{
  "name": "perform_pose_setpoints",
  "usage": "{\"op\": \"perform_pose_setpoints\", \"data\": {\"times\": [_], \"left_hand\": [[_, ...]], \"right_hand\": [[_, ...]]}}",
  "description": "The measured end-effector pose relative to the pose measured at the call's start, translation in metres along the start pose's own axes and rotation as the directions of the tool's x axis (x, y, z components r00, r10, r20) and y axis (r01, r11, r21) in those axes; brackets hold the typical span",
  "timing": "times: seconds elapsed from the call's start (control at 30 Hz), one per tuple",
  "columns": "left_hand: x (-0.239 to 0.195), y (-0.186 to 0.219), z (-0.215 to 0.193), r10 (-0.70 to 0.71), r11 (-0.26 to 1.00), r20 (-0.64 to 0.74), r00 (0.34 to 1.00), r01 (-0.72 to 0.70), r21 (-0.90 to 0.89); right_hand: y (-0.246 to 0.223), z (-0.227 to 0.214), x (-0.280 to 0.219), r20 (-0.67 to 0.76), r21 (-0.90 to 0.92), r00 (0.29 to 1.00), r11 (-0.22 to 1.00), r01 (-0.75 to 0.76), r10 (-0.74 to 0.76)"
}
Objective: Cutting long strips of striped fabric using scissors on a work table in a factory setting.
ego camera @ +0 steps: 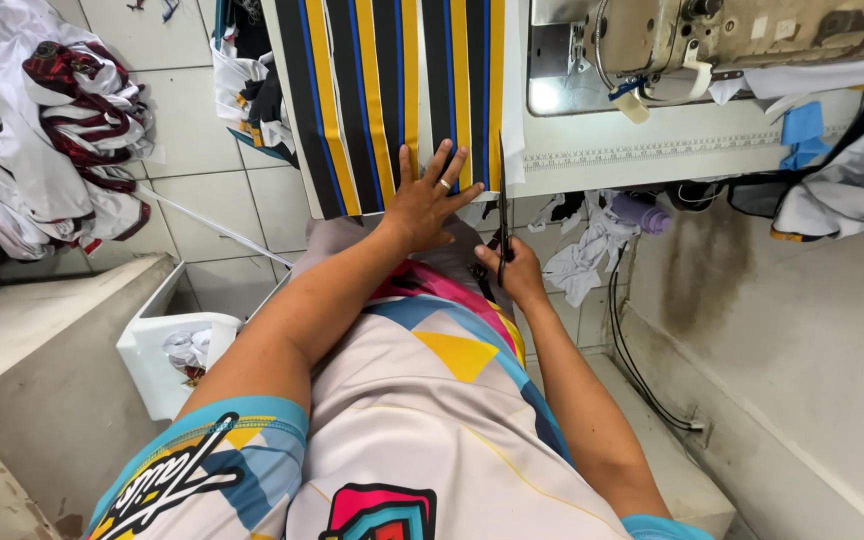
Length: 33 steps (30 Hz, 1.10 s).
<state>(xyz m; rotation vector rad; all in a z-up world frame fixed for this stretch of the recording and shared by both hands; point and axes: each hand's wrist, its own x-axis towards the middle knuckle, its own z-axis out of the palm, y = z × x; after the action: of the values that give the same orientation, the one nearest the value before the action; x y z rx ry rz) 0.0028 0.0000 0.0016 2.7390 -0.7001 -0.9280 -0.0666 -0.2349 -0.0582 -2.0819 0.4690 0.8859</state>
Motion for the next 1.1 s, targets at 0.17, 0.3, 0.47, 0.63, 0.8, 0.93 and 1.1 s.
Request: {"op": "perform_pose_setpoints", "data": {"times": [0.17, 0.3, 0.47, 0.63, 0.8, 0.93, 1.1], "left_hand": [[-0.002, 0.0, -0.004, 0.003, 1.0, 0.002, 1.0, -0.003, 0.023], [-0.001, -0.001, 0.001, 0.0, 0.999, 0.003, 1.0, 0.0, 0.038], [-0.001, -0.003, -0.008, 0.008, 1.0, 0.028, 1.0, -0.008, 0.017], [-0.001, -0.002, -0.006, 0.006, 1.0, 0.038, 0.999, -0.006, 0.002], [0.001, -0.004, -0.002, 0.032, 0.999, 0.026, 0.999, -0.031, -0.024], [0.003, -0.005, -0.003, 0.039, 0.999, 0.034, 0.999, -0.039, -0.015], [0.004, -0.004, 0.003, 0.029, 0.999, 0.013, 0.999, -0.03, 0.036]], "right_hand": [[-0.004, 0.005, 0.001, -0.063, 0.001, 0.998, 1.0, -0.022, 0.022], [0.002, 0.003, 0.011, -0.053, 0.008, 0.998, 1.0, -0.027, 0.027], [-0.051, -0.005, 0.021, -0.042, 0.006, 0.999, 1.0, 0.019, -0.018], [-0.052, -0.009, 0.022, -0.077, 0.039, 0.997, 0.999, 0.009, -0.006], [-0.141, -0.032, 0.007, 0.008, -0.12, 0.999, 0.992, 0.031, -0.031], [-0.137, -0.024, 0.02, -0.041, -0.067, 0.995, 0.994, 0.086, -0.089], [-0.122, -0.019, 0.031, -0.009, 0.066, 0.998, 0.995, 0.069, -0.068]]}}
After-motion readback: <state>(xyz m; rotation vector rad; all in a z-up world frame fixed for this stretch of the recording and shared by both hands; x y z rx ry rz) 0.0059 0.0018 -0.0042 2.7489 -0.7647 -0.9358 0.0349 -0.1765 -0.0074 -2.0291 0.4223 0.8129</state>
